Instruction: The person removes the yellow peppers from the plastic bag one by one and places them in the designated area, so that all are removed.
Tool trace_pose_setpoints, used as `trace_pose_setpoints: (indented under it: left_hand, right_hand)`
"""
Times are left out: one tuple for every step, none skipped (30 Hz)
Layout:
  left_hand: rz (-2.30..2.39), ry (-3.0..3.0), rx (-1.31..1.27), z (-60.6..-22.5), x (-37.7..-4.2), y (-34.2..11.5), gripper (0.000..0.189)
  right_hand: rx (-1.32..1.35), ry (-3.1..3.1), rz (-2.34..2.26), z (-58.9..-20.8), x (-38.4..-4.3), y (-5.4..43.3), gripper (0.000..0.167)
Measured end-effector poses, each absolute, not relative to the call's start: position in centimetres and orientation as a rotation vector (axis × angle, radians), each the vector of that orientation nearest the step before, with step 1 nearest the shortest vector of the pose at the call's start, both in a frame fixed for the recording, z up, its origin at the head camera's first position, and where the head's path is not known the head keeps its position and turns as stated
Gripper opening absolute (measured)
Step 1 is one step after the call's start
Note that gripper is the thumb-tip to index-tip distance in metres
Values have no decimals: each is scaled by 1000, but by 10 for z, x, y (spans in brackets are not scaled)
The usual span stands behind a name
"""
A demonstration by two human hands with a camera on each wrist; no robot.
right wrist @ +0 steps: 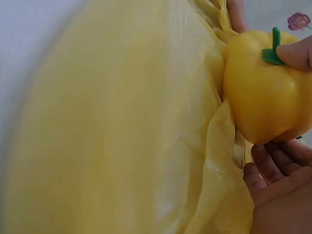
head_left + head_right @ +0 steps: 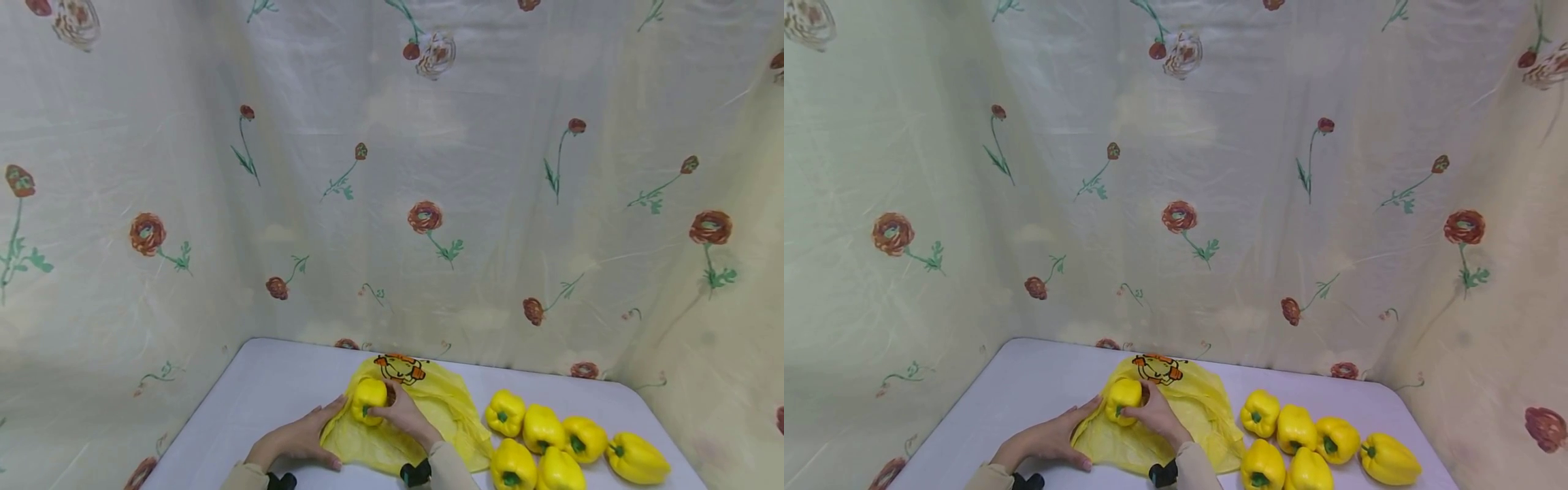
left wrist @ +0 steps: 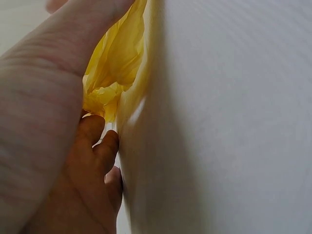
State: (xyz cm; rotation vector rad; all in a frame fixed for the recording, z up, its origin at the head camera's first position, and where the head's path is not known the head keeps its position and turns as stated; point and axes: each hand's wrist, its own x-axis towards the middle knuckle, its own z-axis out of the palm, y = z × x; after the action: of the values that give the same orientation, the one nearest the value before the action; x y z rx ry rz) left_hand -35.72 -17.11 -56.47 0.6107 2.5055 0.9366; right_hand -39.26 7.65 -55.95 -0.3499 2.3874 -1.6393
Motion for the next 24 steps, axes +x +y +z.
trace_pose_setpoints:
  left_hand:
    - [938,2506,609,-565,-358,-171,118]
    - [940,2506,609,-566,-358,-171,118]
    - [942,2506,610,-566,-358,-171,118]
    - [943,2508,610,-566,-358,-171,118]
    - [944,2508,607,-566,-358,-171,119]
    - [943,2510,606,-566,-358,-171,119]
    - [944,2511,610,-566,-358,-171,119]
    - [945,2510,615,-566,-358,-171,119]
    - [945,2510,616,-566,-358,-171,118]
    - [946,2510,621,-566,-358,-172,118]
    - [945,2510,625,-566,-358,-172,118]
    - [945,2510,632,-567,-358,-172,118]
    - [945,2510,638,-567,-358,-172,118]
    - [946,2509,641,-567,-358,-172,118]
    - [947,2510,648,-567,-358,-172,118]
    - [948,2510,654,-567,-358,-173,118]
    - [948,2510,659,-567,-358,-173,118]
    - [949,2511,664,-567,-358,-173,118]
    - [949,2513,667,-567,-358,-173,118]
    - [950,2514,666,-567,-358,-173,119]
    - [949,2517,664,-567,-358,-172,119]
    - [948,2519,659,-568,-358,-172,120]
    - [946,2520,653,-568,-358,-172,120]
    - [944,2523,646,-568,-358,-171,120]
  right_hand:
    - [-342,2390,-1639,-559,-392,77,83]
    - [-341,2388,-1644,-559,-391,76,83]
    - [-335,2387,-1650,-559,-390,76,83]
    - [-328,2384,-1655,-558,-390,76,84]
    - [-320,2381,-1660,-558,-389,76,85]
    - [-314,2381,-1663,-558,-389,76,85]
    - [-307,2379,-1668,-557,-388,76,85]
    - [-306,2377,-1674,-557,-388,77,86]
    - [-304,2377,-1677,-557,-387,77,86]
    - [-306,2376,-1679,-558,-387,77,86]
    - [-307,2375,-1684,-558,-386,77,86]
    - [-308,2375,-1688,-558,-386,77,85]
    - [-307,2372,-1691,-558,-385,78,85]
    - [-309,2367,-1696,-559,-385,78,85]
    - [-314,2372,-1697,-559,-384,78,84]
    - [-311,2372,-1700,-559,-384,78,84]
    - [-307,2371,-1704,-560,-383,78,83]
    - [-302,2371,-1703,-560,-383,78,83]
    - [-305,2377,-1703,-560,-383,78,82]
    - [-300,2379,-1706,-560,-383,78,82]
    - [-296,2385,-1708,-560,-382,77,81]
    - [-288,2378,-1716,-560,-382,77,80]
    - [-293,2380,-1720,-559,-381,77,79]
    - [-292,2376,-1725,-559,-381,77,78]
